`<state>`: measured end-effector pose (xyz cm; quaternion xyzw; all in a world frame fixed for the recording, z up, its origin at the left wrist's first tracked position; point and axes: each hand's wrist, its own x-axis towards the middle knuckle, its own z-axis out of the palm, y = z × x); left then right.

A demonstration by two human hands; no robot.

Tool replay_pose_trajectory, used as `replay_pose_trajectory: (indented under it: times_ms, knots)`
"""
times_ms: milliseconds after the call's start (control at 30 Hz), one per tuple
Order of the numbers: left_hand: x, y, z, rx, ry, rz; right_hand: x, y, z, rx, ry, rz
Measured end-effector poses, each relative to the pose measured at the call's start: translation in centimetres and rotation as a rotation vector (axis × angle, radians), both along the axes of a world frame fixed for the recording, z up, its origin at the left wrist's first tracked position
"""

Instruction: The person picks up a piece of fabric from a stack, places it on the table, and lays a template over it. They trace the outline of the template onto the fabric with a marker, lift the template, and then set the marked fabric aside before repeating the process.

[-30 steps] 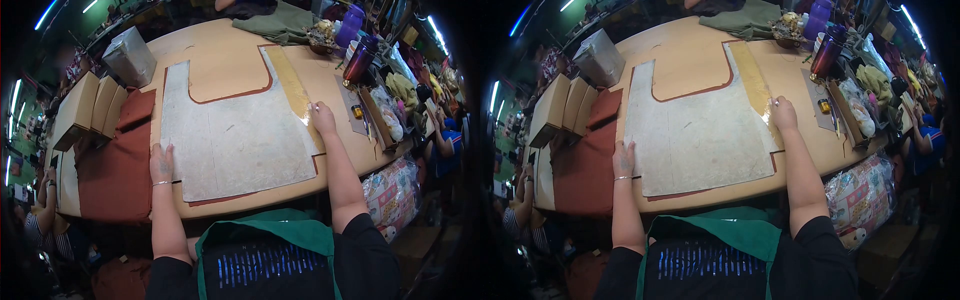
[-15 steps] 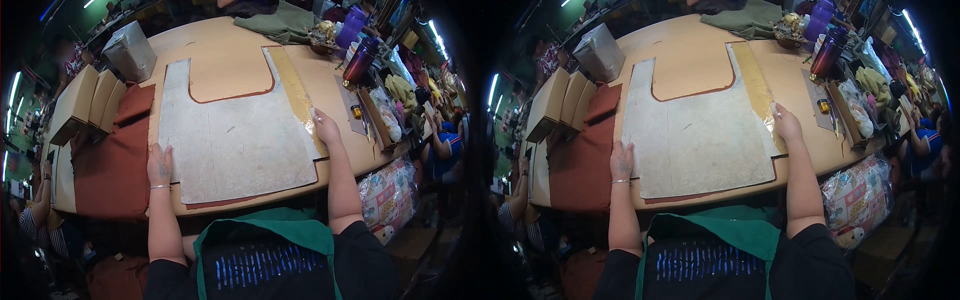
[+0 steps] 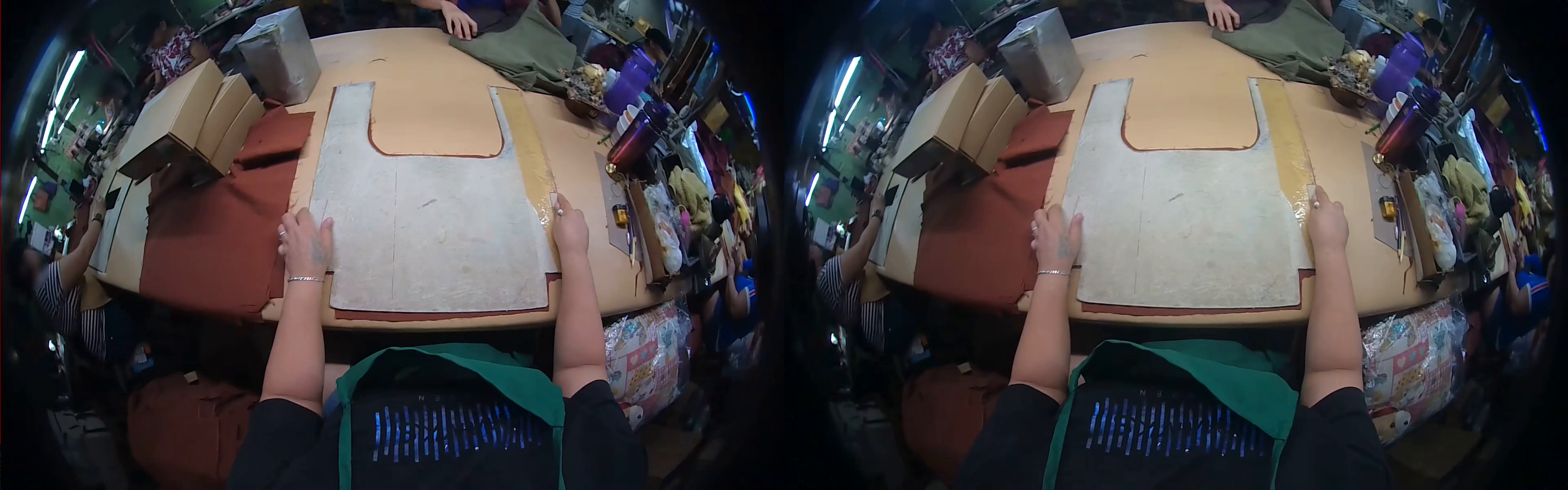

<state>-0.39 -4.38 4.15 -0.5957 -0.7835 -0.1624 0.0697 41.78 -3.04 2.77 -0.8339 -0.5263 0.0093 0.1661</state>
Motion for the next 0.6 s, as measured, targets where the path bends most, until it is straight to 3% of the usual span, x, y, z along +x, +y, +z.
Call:
replay_pose_trajectory:
  times_ms: [67, 167, 267, 367, 467, 600]
  knots:
    - [-0.1, 0.6, -0.8, 0.038, -0.061, -0.026, 0.0, 0.1, -0.3, 0.021, 0.002, -0.014]
    - [-1.2, 2.6, -1.3, 0.009, -0.366, 0.095, -0.2, 0.0, -0.3, 0.025, -0.003, -0.042]
    - [-3.9, 4.6, -4.0, 0.105, -0.790, -0.018, -0.1, 0.0, -0.5, 0.021, -0.025, -0.041]
    - [-3.5, 3.4, -2.9, 0.248, -0.659, -0.090, -0.3, -0.1, -0.3, 0.022, -0.034, -0.049]
    - [-3.3, 2.7, -2.4, 0.179, -0.804, -0.139, 0.0, 0.1, -0.7, 0.054, -0.044, -0.044]
    - [-3.3, 2.8, -2.9, 0.079, -0.496, -0.151, -0.2, 0.3, -0.5, 0.030, -0.046, -0.072]
